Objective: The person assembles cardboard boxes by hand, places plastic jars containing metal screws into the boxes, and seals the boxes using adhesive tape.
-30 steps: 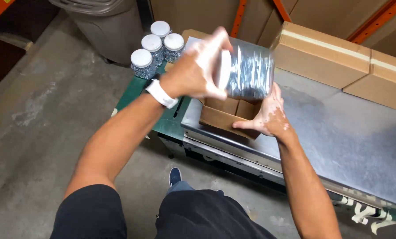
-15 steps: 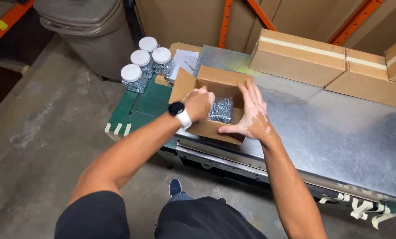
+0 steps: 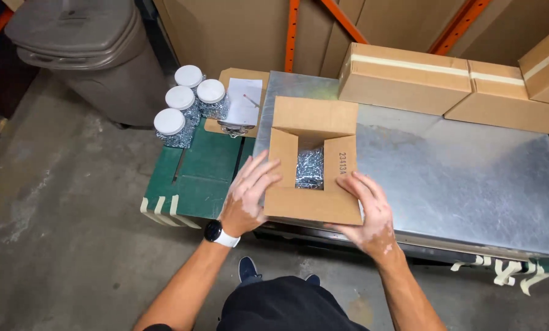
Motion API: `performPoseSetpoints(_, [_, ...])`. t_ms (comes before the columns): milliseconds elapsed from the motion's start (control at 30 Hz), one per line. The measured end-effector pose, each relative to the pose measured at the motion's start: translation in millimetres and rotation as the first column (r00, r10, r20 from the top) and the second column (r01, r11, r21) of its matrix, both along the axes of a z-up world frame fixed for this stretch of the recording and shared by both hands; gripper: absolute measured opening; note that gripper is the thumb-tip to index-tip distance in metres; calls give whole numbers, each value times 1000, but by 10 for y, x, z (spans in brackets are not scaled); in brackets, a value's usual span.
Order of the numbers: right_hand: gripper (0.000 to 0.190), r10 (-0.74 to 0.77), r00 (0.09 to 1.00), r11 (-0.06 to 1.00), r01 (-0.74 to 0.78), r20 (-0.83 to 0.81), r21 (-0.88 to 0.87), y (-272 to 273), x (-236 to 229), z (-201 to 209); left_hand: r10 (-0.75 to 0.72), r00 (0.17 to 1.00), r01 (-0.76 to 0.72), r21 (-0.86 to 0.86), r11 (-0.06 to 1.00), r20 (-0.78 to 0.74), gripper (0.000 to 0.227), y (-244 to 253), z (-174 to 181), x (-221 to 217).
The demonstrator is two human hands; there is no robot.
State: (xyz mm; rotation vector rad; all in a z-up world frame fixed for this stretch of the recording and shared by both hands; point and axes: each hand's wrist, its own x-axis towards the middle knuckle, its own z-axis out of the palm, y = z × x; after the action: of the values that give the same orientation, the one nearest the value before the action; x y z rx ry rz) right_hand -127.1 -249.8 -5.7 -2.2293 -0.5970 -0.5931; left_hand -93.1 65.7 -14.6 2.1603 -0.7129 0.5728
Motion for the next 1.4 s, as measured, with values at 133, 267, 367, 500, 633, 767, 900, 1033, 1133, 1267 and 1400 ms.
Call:
performPoseSetpoints(133, [59,-162,984,966,174,-76,190,-43,398,-27,54,997,-59,-113,992,-50,44,-141,103,277])
performPoseSetpoints(267, [150,-40,871,927,215,-489,307,119,892,464,-2,905,-198,-424,884,-425,117,-370,207,379])
performPoseSetpoints(367, [143,-11,964,953,90,-266,288,119,1128,461,-29,897,-189,-441,877,-441,116,-410,193,302])
performPoseSetpoints(500, [56,-70,997,995,71,18,-66,173,822,404,1,915,-191,-431,882,-404,112,-451,111,269])
performPoseSetpoints(633, [82,-80,996,877,91,42,-471,449,395,441,139,919,-233,-226,946,-370,67,-425,158,290])
performPoseSetpoints(767, [106,-55,998,787,45,3,-616,822,497,507,148,949,-168,-50,985,-277,52,-252,68,419])
performPoseSetpoints(900, [97,0,1000,805,12,20,-594,822,483,510,38,939,-152,-314,937,-342,61,82,-383,243])
performPoseSetpoints(1033, [84,-1,953,812,177,303,-556,818,441,431,725,545,-817,-460,347,-422,29,707,-1569,-171])
performPoseSetpoints(1133, [79,25,896,797,250,444,-550,808,463,409,746,216,-955,-295,28,-630,38,1454,-2885,-382])
performPoseSetpoints(1267, [75,54,876,780,263,479,-568,786,456,440,444,141,-987,-89,136,-885,59,2237,-3575,-322])
performPoseSetpoints(1400, [77,86,853,786,260,515,-561,733,487,366,275,253,-962,-210,175,-928,54,2412,-3536,-239])
